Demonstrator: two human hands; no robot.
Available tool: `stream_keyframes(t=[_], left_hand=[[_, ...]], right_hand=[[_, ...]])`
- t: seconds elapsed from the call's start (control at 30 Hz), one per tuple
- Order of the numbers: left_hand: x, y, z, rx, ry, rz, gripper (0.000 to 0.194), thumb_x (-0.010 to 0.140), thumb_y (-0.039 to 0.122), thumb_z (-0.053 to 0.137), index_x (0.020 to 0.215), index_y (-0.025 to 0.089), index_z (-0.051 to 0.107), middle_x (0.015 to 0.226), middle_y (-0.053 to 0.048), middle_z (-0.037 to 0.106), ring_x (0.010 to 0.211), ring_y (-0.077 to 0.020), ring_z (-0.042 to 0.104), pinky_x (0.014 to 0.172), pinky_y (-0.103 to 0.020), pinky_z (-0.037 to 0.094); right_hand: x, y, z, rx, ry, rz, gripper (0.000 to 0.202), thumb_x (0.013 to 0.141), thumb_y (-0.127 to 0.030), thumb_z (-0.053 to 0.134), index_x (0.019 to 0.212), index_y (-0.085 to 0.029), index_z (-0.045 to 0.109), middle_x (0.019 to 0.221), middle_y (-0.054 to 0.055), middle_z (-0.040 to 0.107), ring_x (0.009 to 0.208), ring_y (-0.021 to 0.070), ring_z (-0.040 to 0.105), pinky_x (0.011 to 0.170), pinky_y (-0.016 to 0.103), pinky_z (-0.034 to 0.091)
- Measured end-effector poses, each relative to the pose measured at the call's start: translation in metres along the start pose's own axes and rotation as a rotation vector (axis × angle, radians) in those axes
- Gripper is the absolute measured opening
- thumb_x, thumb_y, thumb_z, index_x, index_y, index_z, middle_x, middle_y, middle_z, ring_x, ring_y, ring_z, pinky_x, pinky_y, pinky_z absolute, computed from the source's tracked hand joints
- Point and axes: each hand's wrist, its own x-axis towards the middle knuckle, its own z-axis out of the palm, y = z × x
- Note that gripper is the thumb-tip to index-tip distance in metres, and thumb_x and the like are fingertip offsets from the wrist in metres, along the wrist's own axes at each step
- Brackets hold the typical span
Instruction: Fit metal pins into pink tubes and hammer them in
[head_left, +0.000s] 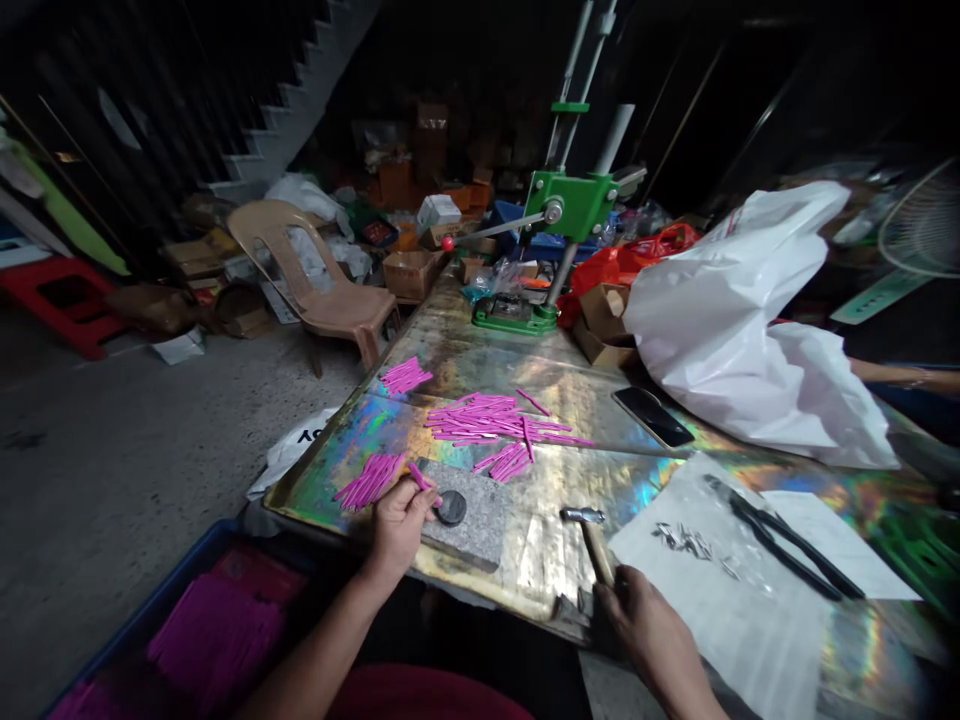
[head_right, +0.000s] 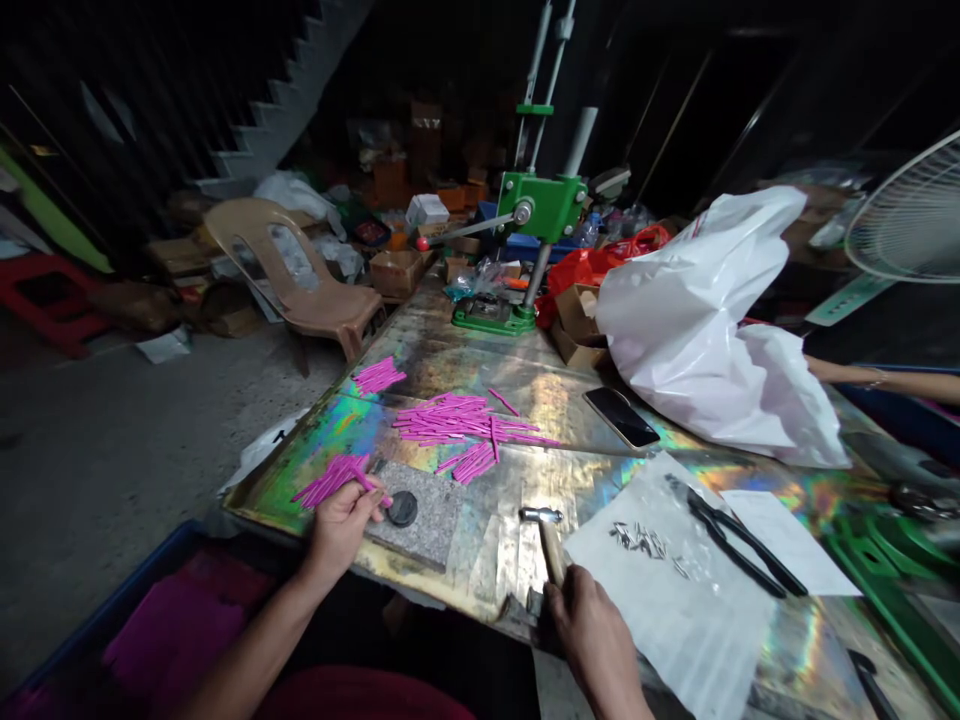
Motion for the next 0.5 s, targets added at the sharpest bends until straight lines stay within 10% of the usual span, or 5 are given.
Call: stream_keyframes(t=[0.3,0.5], left_hand=[[0.004,0.009,-0.005,0.414,-0.217,0.38,0.017,0.078,0.015,0.044,0.066,0.016,0.056,0.06,0.0,0.055,0.058,-0.0112,0.054,0.055,-0.02,0.044],[0.007,0.013,-0.004,0.52,-0.255,0.495,0.021,0.079,0.011,0.042,0.062,0.016,0.053,0.057,0.0,0.054,0.057,-0.0112,0.053,0.054,-0.02,0.042]], right_hand=[[-0.005,-0.017,-0.032,0.775,-0.11,0.039,0.023,0.069,-0.043,0.043,0.072,-0.021,0.044,0.051,-0.002,0.053,0.048,0.0157,0.051,0.045,0.025,0.037],[-0.028,-0.056,-0.054,1.22,-0.286,-0.095,0.035,0.071,-0.047,0.053,0.092,-0.023,0.039,0.05,-0.01,0.041,0.034,0.0066,0.037,0.034,0.017,0.026]])
